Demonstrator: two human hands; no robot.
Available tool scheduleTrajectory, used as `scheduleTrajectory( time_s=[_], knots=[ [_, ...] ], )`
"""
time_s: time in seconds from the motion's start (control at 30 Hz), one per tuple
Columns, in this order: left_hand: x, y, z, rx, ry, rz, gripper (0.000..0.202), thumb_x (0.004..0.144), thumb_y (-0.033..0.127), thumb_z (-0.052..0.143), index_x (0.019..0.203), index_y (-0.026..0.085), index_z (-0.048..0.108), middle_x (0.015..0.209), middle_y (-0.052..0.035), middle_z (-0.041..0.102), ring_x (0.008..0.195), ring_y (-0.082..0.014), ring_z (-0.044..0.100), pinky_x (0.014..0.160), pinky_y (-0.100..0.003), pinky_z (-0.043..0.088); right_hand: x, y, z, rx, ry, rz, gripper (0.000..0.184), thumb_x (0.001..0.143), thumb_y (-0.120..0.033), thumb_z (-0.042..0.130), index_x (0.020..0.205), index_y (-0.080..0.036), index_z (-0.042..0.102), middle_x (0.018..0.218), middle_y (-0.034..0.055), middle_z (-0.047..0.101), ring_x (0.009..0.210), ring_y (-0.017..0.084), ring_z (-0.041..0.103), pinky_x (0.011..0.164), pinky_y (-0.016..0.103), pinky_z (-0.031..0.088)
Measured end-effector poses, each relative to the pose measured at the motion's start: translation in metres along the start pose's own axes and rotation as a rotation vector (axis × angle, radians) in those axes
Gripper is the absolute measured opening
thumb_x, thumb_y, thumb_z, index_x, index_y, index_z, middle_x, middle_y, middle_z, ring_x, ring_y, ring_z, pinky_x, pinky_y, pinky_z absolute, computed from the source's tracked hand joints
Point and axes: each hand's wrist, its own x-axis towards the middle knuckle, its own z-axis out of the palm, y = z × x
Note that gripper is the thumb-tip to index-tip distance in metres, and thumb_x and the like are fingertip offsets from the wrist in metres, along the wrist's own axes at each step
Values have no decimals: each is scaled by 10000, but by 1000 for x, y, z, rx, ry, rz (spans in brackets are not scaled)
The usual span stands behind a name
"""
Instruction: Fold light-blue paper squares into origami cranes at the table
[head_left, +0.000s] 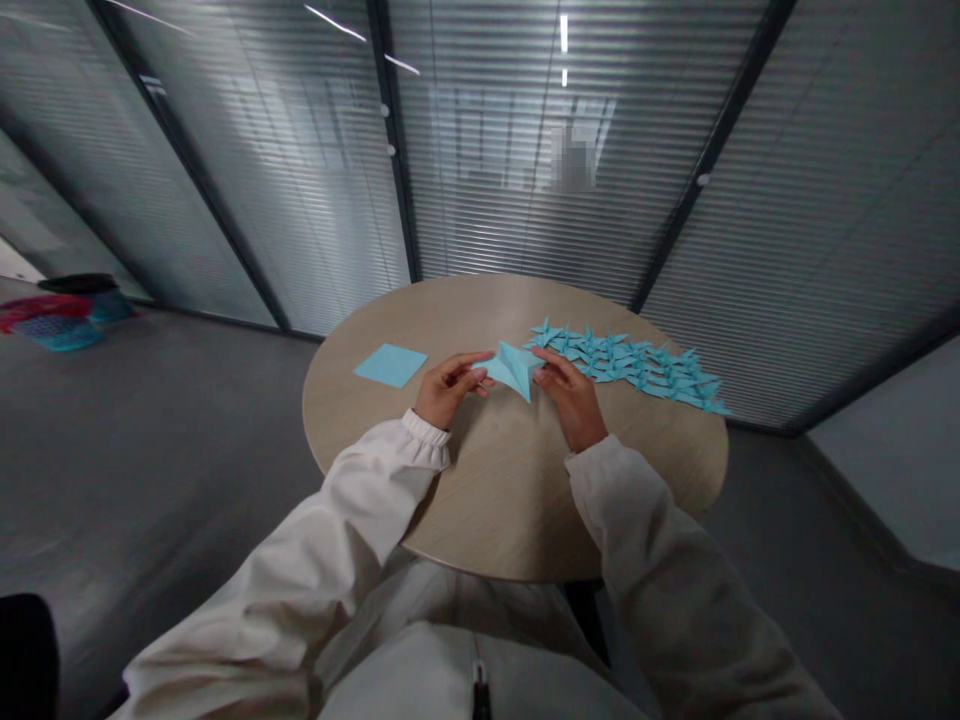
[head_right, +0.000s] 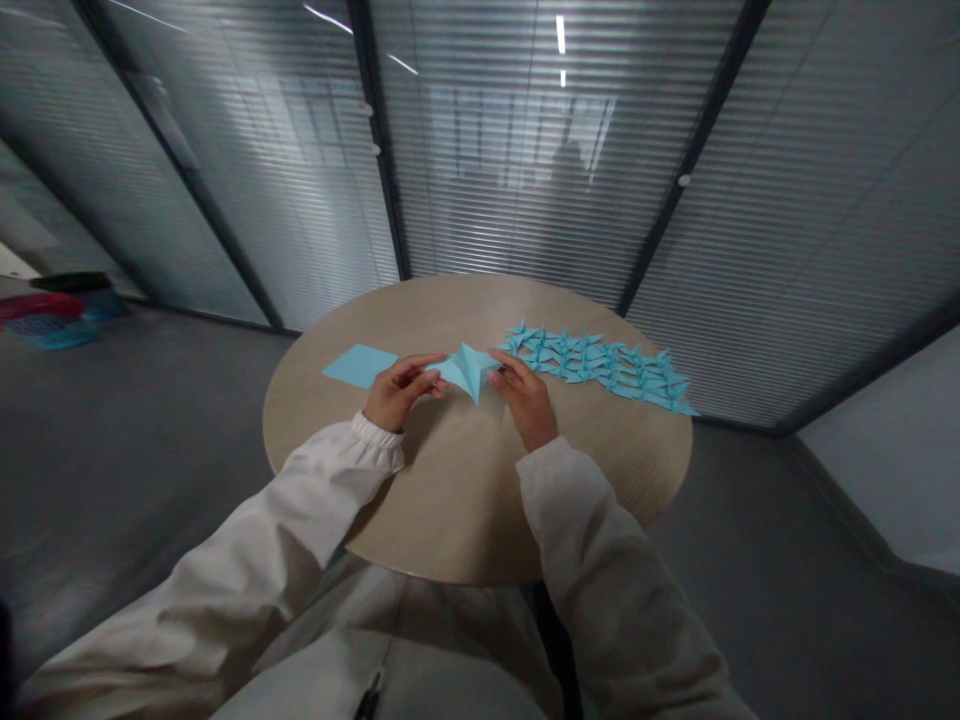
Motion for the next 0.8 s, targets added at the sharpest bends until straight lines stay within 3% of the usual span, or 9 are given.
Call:
scheduleTrajectory(
  time_s=[0.1,0.27,0.33,0.4,0.5,0.8],
  knots=[
    [0,1,1,24,0,7,377,712,360,649,1014,136,638,748,-58,669,647,-142,640,587,-256,539,-1,0,0,-14,6,21,329,741,-363,600,1036,-221,634,907,27,660,843,160,602,821,319,463],
    [0,3,0,118,30,22,375,693,356,665,1010,154,648,708,-33,656,563,-113,603,588,-258,532,-2,1,0,-5,68,8,229,710,-326,627,904,-216,676,916,26,676,862,169,609,836,329,469],
    [1,3,0,154,62,47,355,675,339,684,982,162,663,788,-53,668,650,-133,624,628,-266,533,-1,0,1,-7,81,2,211,704,-320,631,882,-216,681,922,26,679,881,172,608,855,336,465],
    [1,2,-1,169,77,92,331,655,319,703,950,171,676,961,-90,660,869,-180,623,713,-285,529,-1,0,1,-3,97,-11,204,697,-314,639,869,-214,684,922,25,679,890,173,607,864,340,463],
    [1,1,-1,161,37,123,303,651,304,707,931,188,686,1166,-109,589,1104,-222,526,846,-337,491,-1,0,1,7,124,-30,192,695,-306,645,853,-207,687,909,25,681,876,169,612,864,342,465],
    [0,5,1,148,-9,118,327,625,303,728,931,192,695,1136,-106,618,1086,-232,552,944,-386,434,-1,-2,3,72,174,7,214,670,-316,671,845,-195,694,858,33,690,832,178,626,837,357,477]
  ],
)
